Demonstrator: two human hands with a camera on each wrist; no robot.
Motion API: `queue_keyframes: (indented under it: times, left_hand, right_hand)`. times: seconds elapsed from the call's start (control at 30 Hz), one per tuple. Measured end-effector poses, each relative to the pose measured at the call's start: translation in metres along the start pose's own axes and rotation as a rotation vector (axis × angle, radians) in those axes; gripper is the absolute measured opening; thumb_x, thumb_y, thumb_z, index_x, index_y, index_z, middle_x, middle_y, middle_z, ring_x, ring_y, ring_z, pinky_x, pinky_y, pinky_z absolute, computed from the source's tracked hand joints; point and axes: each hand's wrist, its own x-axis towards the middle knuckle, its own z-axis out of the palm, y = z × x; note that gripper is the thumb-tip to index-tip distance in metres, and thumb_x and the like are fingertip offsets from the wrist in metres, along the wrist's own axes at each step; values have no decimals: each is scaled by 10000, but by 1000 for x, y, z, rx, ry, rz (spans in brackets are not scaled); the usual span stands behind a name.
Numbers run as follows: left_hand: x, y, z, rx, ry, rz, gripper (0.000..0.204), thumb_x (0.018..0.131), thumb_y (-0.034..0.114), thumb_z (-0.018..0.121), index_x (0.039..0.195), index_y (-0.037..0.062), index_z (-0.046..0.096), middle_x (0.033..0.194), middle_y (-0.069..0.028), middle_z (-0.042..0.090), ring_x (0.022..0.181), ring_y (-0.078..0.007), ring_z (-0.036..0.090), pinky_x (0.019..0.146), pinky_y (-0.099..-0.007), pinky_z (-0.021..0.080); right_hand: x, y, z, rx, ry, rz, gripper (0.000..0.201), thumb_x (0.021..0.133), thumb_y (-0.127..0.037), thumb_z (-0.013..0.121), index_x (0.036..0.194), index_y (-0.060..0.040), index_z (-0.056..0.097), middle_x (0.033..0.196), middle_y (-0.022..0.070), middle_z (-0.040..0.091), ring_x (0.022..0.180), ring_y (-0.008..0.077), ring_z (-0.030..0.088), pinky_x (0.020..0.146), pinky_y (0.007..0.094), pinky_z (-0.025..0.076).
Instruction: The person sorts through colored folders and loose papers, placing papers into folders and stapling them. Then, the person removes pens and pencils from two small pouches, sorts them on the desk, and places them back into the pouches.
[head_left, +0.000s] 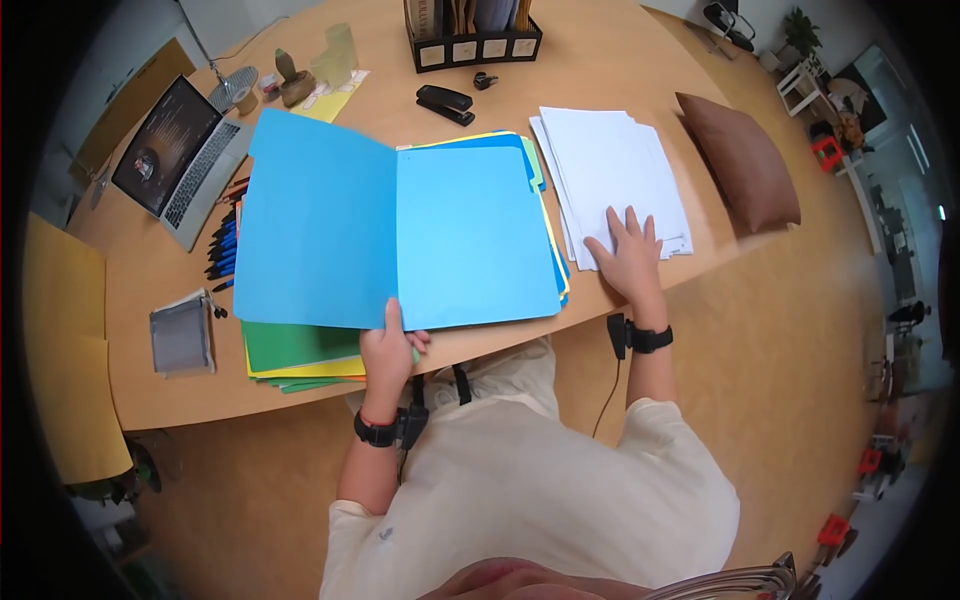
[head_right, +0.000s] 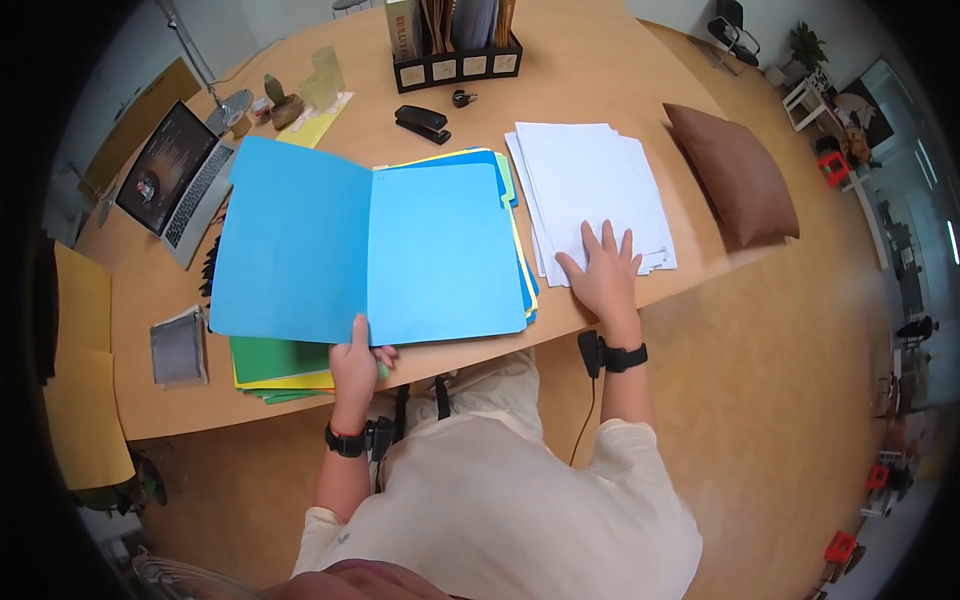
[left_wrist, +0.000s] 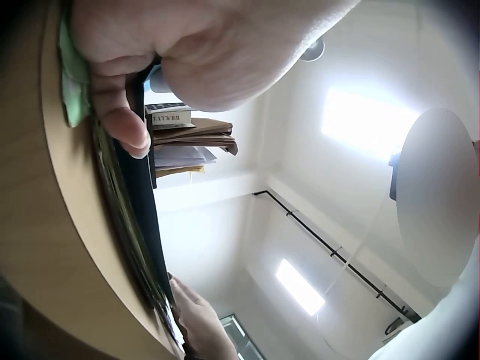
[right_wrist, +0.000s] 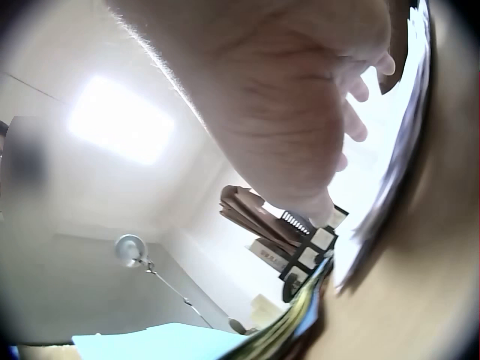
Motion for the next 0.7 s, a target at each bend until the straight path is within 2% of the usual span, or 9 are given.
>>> queue_keyframes:
  times: [0.07, 0.13, 0.27, 0.37, 0.47, 0.57, 0.67, 0.7]
  left_hand:
    - [0, -1, 0, -2, 0, 2, 359, 1167, 243, 482, 1023, -52, 626, 702, -127, 664, 529, -160, 610, 508, -304, 500]
    - [0, -4, -2, 9, -11, 5, 340, 1164, 223, 486, 1053, -69, 622, 749, -103, 655, 554, -156, 628, 491, -301, 507]
    - [-1, -2, 2, 47, 3, 18, 360, 1163, 241, 493, 1028, -64, 630, 711, -113, 656, 530, -155, 614, 496, -301, 500]
    - [-2, -3, 3, 52, 12, 40, 381, 1162, 274, 501, 1014, -50, 635, 666, -133, 662, 499, -161, 596, 503, -304, 495]
    - [-3, -4, 3, 49, 14, 41, 373, 1161, 257, 502, 1015, -58, 636, 678, -118, 657, 508, -153, 603, 498, -302, 497]
    - [-2, -5, 3, 48, 22, 28, 360, 1158, 229, 500, 1017, -72, 638, 699, -90, 650, 522, -138, 611, 489, -298, 499]
    - [-1, -5, 3, 70, 19, 34, 358, 1155, 232, 504, 1020, -70, 641, 692, -86, 649, 520, -135, 611, 493, -297, 503]
    - [-1, -4, 3, 83, 13, 37, 357, 1155, 232, 505, 1022, -70, 642, 690, -84, 649, 520, -134, 611, 495, -296, 504]
  right_hand:
    - [-1, 5, 4, 9, -77, 36, 709, 970, -522, 712, 1575, -182, 564, 1712, 216, 365, 1586, 519, 252, 1229, 751, 191]
    - [-2, 6, 8, 15, -74, 40, 704, 976, -531, 703, 1585, -211, 555, 1714, 208, 368, 1585, 514, 261, 1236, 737, 199]
    - [-1, 8, 12, 30, -62, 68, 688, 983, -518, 702, 1589, -230, 551, 1713, 176, 387, 1582, 488, 290, 1241, 722, 212]
    - [2, 9, 14, 70, -19, 81, 656, 994, -491, 696, 1568, -198, 573, 1691, 148, 436, 1571, 458, 333, 1241, 720, 219]
    - [3, 10, 15, 125, 53, 74, 599, 1002, -414, 712, 1529, -151, 604, 1611, 162, 536, 1534, 478, 389, 1244, 692, 251]
    - [9, 27, 32, 149, 185, 23, 474, 998, -293, 728, 1424, -92, 680, 1427, 214, 672, 1373, 467, 580, 1167, 580, 432]
    - [8, 30, 24, 322, 234, 99, 300, 987, -186, 722, 1252, -53, 769, 1178, 223, 771, 1118, 422, 732, 980, 460, 571]
    - [8, 29, 21, 328, 269, 109, 261, 985, -172, 719, 1203, -45, 781, 1124, 216, 779, 1056, 403, 748, 933, 445, 581]
